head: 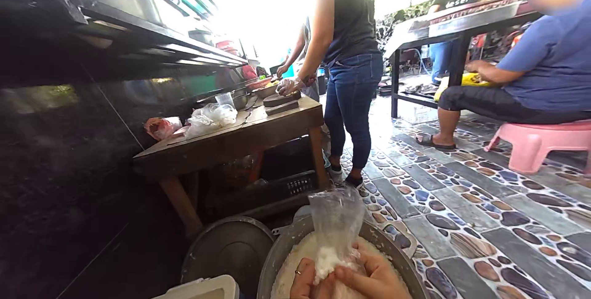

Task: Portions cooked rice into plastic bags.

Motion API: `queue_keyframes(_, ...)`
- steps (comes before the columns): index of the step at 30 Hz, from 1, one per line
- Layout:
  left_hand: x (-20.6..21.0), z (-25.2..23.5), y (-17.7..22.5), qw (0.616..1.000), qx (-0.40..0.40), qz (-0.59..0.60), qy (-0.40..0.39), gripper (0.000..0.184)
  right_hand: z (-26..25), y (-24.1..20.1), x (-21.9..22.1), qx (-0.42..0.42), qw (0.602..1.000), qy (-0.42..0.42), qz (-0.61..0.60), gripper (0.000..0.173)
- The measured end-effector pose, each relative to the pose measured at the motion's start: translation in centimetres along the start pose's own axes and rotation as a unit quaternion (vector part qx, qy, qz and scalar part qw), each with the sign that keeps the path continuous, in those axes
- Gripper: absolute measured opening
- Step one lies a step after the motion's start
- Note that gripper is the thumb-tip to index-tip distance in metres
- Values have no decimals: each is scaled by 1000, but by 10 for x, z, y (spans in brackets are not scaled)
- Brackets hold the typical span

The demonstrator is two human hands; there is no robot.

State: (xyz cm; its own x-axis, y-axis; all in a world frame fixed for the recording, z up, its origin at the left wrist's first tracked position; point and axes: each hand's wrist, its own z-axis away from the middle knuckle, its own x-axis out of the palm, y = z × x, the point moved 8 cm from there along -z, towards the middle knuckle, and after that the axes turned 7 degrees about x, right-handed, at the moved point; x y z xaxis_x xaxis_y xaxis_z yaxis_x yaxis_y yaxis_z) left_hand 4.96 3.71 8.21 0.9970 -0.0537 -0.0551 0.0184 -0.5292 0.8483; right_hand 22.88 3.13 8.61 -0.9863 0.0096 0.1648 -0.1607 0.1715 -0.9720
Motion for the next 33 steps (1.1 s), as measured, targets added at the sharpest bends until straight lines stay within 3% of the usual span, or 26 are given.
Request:
queue_keyframes(2, 14, 0, 4, 994, -25, 107, -21, 19, 4, -5, -6, -36, 999, 12, 14, 11)
queue_keyframes(5, 47, 8, 17, 976, -74, 185, -84, 69, 11, -14, -15, -65, 996, 23, 59, 13)
queue_keyframes(6, 56, 9, 18, 977, -90, 172, -87, 76, 8, -12, -19, -53, 995, 13, 81, 15)
queue_keyframes(9, 72, 16, -29, 955, -253, 154, -27, 37, -8, 13, -39, 56, 987, -33, 145, 52)
queue_keyframes(11, 85, 32, -93, 884, -396, 248, 8, 34, -17, 30, -69, 114, 983, 29, 137, 69)
queue_keyframes(13, 89, 41, -125, 810, -458, 356, 83, 41, -16, 27, -104, 109, 982, 127, 88, 66)
queue_keyframes(15, 87, 34, -118, 786, -435, 426, 108, 46, -11, 14, -130, 82, 976, 195, 43, 53)
queue_keyframes(18, 70, 24, -113, 804, -408, 408, 143, 46, -3, 9, -131, 114, 977, 182, 10, 36)
queue_keyframes(21, 59, 36, -129, 784, -447, 388, 189, 44, 0, 28, -106, 166, 981, 81, 53, 35)
queue_keyframes(24, 65, 22, -92, 871, -374, 310, 72, 34, 0, 32, -83, 173, 980, 26, 90, 40)
queue_keyframes(27, 66, 14, -50, 969, -214, 113, -44, 27, -2, 27, -73, 193, 980, 16, 48, 61)
queue_keyframes(29, 74, 19, -36, 982, -117, -4, -151, 30, -5, 35, -72, 221, 975, 0, -20, 69)
queue_keyframes(30, 78, 24, -33, 973, -95, -38, -205, 35, -7, 38, -71, 216, 975, -4, -55, 63)
queue_keyframes(32, 79, 31, -33, 960, -109, -57, -252, 56, -11, 39, -72, 179, 981, 2, -77, 39)
queue_keyframes(33, 74, 31, -33, 963, -126, -47, -232, 72, -13, 35, -72, 145, 988, 0, -53, 23)
